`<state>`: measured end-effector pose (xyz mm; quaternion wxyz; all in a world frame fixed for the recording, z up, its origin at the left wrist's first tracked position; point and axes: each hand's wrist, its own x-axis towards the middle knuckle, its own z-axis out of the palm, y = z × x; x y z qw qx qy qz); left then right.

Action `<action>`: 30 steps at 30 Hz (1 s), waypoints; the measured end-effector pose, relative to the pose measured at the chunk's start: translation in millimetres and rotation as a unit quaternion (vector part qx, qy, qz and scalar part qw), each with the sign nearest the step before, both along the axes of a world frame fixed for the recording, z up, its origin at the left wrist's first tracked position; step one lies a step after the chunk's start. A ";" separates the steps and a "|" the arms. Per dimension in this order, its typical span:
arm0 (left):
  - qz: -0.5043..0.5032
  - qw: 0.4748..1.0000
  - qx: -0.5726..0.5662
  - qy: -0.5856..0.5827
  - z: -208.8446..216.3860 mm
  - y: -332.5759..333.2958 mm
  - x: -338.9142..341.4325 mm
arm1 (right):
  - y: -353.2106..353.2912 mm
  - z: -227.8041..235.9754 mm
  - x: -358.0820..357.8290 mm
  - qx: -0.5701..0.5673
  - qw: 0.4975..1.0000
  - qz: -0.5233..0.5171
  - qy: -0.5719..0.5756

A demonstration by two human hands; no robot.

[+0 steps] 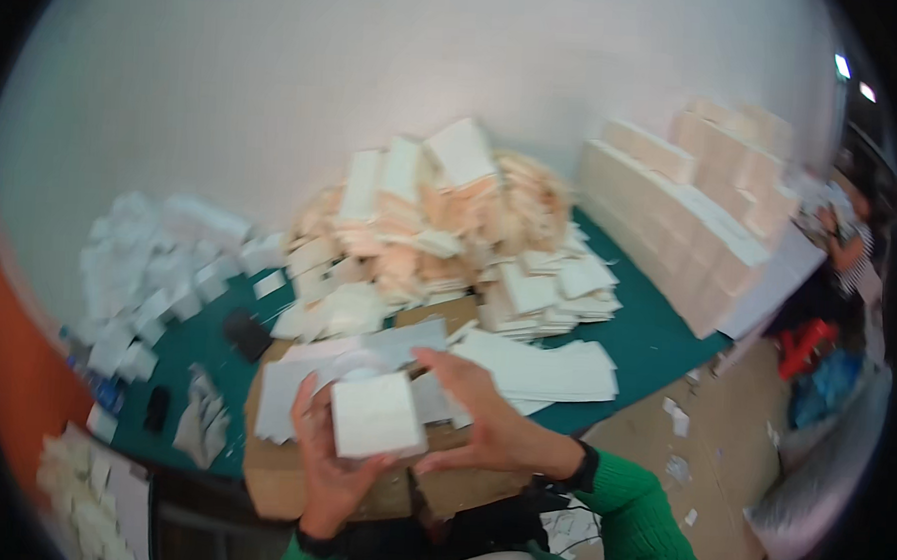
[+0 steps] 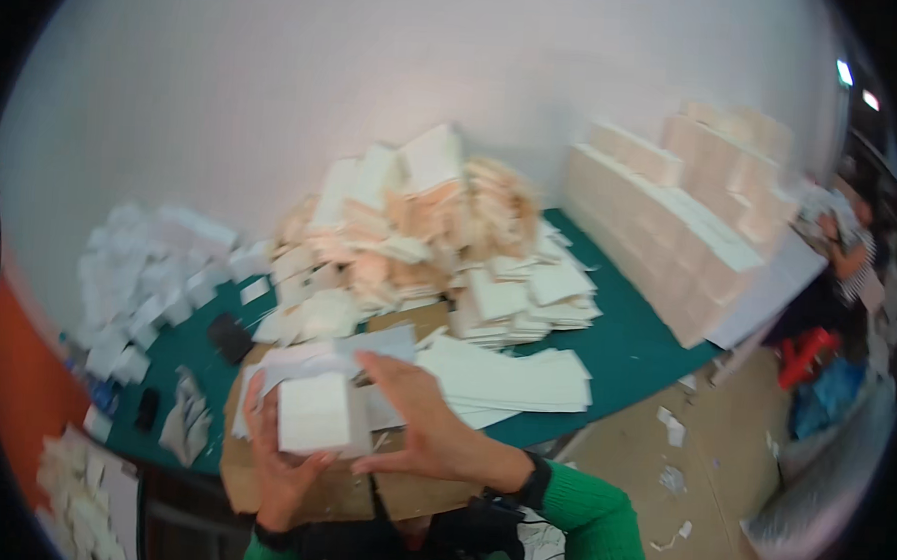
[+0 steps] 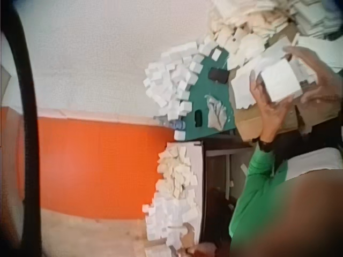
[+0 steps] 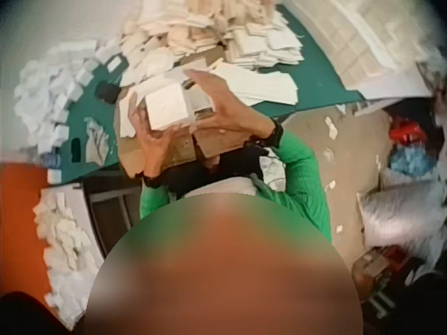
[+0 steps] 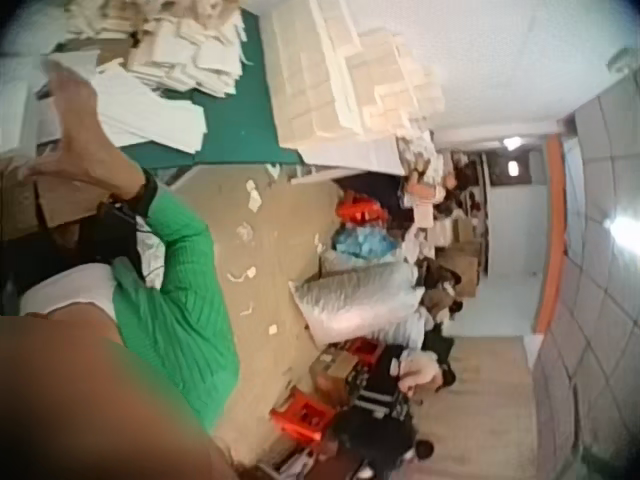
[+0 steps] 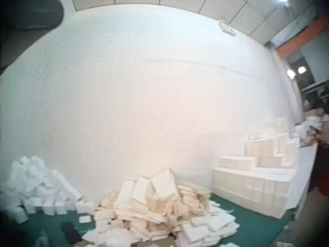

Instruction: Applying adhesive paste to small blocks and attaching paper strips to assemble components.

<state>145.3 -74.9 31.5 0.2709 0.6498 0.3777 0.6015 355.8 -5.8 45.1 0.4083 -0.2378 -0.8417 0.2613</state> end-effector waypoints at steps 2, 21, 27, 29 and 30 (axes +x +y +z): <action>0.130 0.951 0.034 0.277 12.7 -8.1 -0.3 | 2.9 3.2 1.5 0.030 0.999 0.013 -0.036; 0.091 0.974 0.000 0.207 4.6 -0.6 -11.8 | 141.4 70.9 274.8 0.024 0.854 -0.516 0.059; 0.169 0.955 -0.040 0.242 -9.8 -14.8 -48.0 | 221.4 91.8 447.5 -0.039 0.736 -0.676 0.008; 0.195 0.943 -0.047 0.265 -12.2 -18.6 -53.2 | 235.8 87.4 465.5 -0.066 0.698 -0.713 -0.012; 0.197 0.949 -0.043 0.242 -14.8 -20.0 -55.2 | 242.2 84.2 471.3 -0.077 0.698 -0.712 -0.022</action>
